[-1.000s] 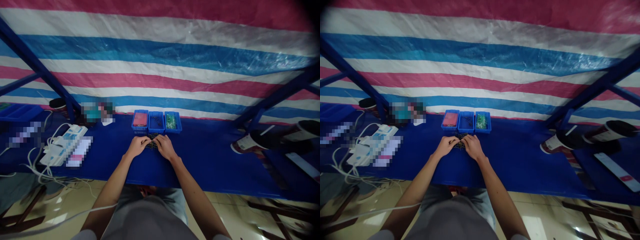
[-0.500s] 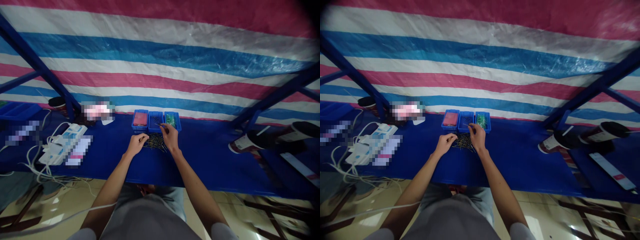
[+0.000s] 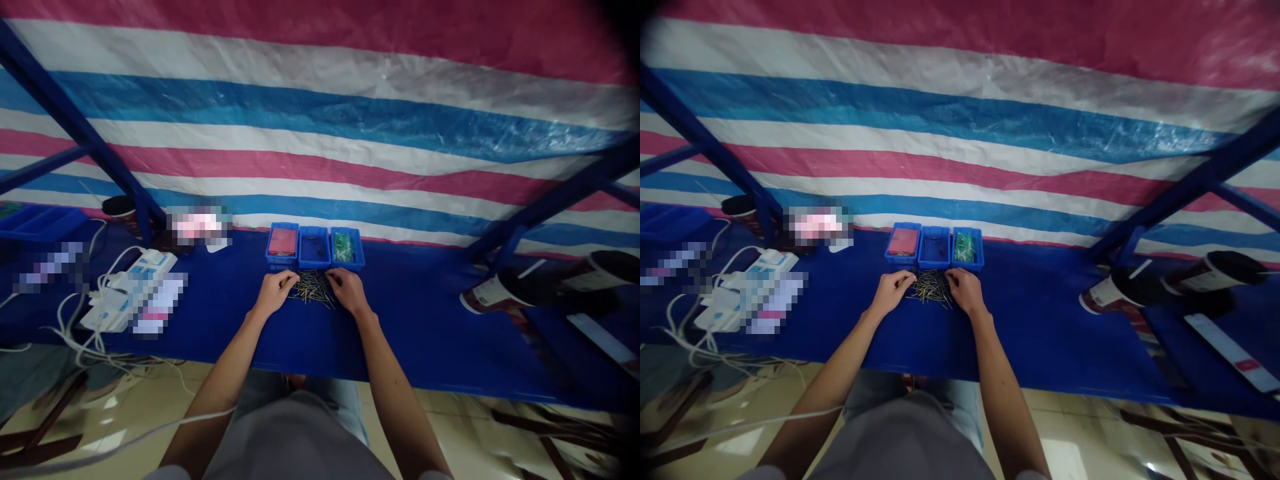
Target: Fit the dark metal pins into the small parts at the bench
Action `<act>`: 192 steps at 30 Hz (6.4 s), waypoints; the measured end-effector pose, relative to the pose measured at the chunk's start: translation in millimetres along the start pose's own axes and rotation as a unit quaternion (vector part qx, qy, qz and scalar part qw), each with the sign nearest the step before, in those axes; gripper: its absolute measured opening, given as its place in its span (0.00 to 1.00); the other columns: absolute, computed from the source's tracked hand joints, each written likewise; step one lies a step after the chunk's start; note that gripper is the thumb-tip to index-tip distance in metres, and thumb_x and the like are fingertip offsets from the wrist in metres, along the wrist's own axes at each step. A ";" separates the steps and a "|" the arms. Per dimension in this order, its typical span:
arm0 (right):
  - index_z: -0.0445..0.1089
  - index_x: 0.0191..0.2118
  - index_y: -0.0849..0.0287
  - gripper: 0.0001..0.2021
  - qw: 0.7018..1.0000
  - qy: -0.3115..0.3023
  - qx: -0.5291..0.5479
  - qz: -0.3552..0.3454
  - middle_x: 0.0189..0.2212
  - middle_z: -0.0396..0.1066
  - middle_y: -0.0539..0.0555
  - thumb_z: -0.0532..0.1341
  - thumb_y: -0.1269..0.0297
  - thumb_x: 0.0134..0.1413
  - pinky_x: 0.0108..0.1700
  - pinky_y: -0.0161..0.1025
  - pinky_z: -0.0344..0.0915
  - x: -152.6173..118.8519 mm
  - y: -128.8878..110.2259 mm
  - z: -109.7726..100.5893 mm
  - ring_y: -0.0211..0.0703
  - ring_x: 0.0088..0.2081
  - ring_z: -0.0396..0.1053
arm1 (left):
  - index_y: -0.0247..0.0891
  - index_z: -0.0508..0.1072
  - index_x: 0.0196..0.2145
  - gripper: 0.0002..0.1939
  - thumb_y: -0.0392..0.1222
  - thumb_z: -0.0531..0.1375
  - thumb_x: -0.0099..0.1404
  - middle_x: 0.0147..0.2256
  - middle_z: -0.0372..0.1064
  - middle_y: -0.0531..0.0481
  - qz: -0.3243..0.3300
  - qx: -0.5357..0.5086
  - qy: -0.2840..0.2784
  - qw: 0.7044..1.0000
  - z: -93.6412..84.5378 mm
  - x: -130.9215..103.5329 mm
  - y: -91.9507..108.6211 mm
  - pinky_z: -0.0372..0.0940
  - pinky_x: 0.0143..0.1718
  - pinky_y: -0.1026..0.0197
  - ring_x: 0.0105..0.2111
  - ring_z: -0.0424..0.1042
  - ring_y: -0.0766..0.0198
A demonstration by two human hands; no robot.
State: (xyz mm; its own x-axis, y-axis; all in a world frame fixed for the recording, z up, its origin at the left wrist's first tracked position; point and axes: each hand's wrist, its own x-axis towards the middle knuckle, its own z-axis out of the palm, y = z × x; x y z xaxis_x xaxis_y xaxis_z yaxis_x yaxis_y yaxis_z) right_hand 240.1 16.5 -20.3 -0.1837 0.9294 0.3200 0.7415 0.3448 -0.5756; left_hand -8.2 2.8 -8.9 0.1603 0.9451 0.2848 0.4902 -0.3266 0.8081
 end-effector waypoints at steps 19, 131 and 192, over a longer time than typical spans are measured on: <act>0.77 0.38 0.54 0.09 1.000 -0.005 0.027 -0.005 0.35 0.72 0.53 0.58 0.65 0.62 0.36 0.36 0.63 0.7 4.3 1.0 0.42 0.33 0.69 | 0.34 0.80 0.34 0.19 0.51 0.56 0.69 0.17 0.50 0.59 -0.003 0.010 -0.011 1.000 -2.1 0.0 3.9 0.49 0.26 0.66 0.20 0.51 0.71; 0.70 0.47 0.55 0.10 0.993 -0.024 -0.005 -0.117 0.41 0.72 0.54 0.51 0.63 0.71 0.35 0.33 0.62 -8.7 -61.5 13.7 0.39 0.38 0.72 | 0.34 0.79 0.35 0.17 0.47 0.55 0.71 0.18 0.56 0.57 0.044 0.036 -0.079 0.995 -1.5 -0.9 3.9 0.50 0.26 0.66 0.20 0.52 0.70; 0.69 0.47 0.54 0.09 0.994 -0.033 0.021 -0.106 0.39 0.72 0.53 0.54 0.62 0.69 0.35 0.34 0.62 -9.8 -61.2 11.4 0.39 0.36 0.71 | 0.34 0.78 0.34 0.17 0.48 0.55 0.70 0.18 0.57 0.58 0.029 0.051 -0.061 0.996 -0.3 -0.7 0.8 0.50 0.27 0.66 0.20 0.54 0.70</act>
State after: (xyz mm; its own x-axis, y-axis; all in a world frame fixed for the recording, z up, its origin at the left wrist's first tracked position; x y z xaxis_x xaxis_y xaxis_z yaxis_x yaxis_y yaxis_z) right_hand 189.1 -12.2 3.2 -0.3763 0.8410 0.3887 0.6541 0.5383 -0.5314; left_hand -8.1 1.9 -8.3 0.2913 0.9206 0.2601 0.5608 -0.3846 0.7332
